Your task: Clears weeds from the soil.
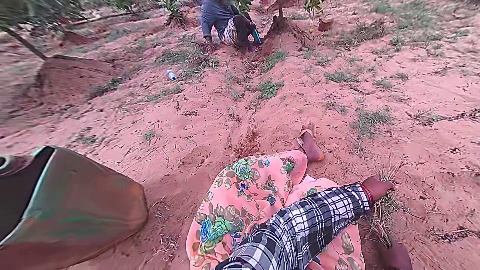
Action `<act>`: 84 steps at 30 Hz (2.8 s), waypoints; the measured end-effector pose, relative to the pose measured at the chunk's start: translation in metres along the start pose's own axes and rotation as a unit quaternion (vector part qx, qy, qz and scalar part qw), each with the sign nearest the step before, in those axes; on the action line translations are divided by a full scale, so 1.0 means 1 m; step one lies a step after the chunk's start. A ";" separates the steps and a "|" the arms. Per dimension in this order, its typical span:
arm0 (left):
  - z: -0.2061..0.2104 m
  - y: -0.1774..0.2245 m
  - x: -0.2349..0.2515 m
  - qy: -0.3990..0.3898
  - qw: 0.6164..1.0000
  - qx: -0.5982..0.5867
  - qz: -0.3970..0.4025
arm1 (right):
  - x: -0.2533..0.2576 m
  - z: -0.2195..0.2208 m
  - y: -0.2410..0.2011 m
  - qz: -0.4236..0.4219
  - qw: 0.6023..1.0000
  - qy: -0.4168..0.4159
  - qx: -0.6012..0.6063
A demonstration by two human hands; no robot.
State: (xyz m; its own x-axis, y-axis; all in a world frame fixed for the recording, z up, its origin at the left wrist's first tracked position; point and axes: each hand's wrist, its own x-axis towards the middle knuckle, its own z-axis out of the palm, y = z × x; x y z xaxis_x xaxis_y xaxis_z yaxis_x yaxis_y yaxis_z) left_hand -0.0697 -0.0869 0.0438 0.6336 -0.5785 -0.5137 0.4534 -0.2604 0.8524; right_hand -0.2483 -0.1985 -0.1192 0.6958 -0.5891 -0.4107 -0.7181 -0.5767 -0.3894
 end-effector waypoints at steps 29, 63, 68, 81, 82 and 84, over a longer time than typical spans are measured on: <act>0.003 -0.001 -0.005 -0.018 0.999 0.023 0.032 | -0.020 -0.061 -0.046 -0.075 0.976 0.144 0.142; 0.007 -0.020 0.022 0.110 0.983 -0.134 0.055 | 0.106 -0.037 0.021 0.200 0.976 0.023 0.084; 0.007 -0.022 0.022 0.112 0.982 -0.137 0.063 | 0.059 -0.009 0.049 0.135 0.925 0.137 0.329; 0.005 -0.020 0.011 0.099 0.987 -0.116 0.051 | 0.085 -0.053 0.036 0.237 0.833 0.261 0.426; 0.005 -0.019 0.011 0.098 0.987 -0.115 0.047 | 0.102 -0.054 0.035 0.219 0.854 0.238 0.408; 0.004 -0.019 0.012 0.099 0.988 -0.115 0.040 | 0.129 -0.051 0.035 0.178 0.910 0.154 0.342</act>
State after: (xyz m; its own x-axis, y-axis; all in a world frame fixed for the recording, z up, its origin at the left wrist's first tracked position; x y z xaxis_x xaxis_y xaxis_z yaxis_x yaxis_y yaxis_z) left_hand -0.0734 -0.0923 0.0213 0.7731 -0.4223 -0.4734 0.5124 -0.0244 0.8584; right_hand -0.1833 -0.3233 -0.1433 0.3120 -0.8606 -0.4025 -0.6615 0.1074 -0.7423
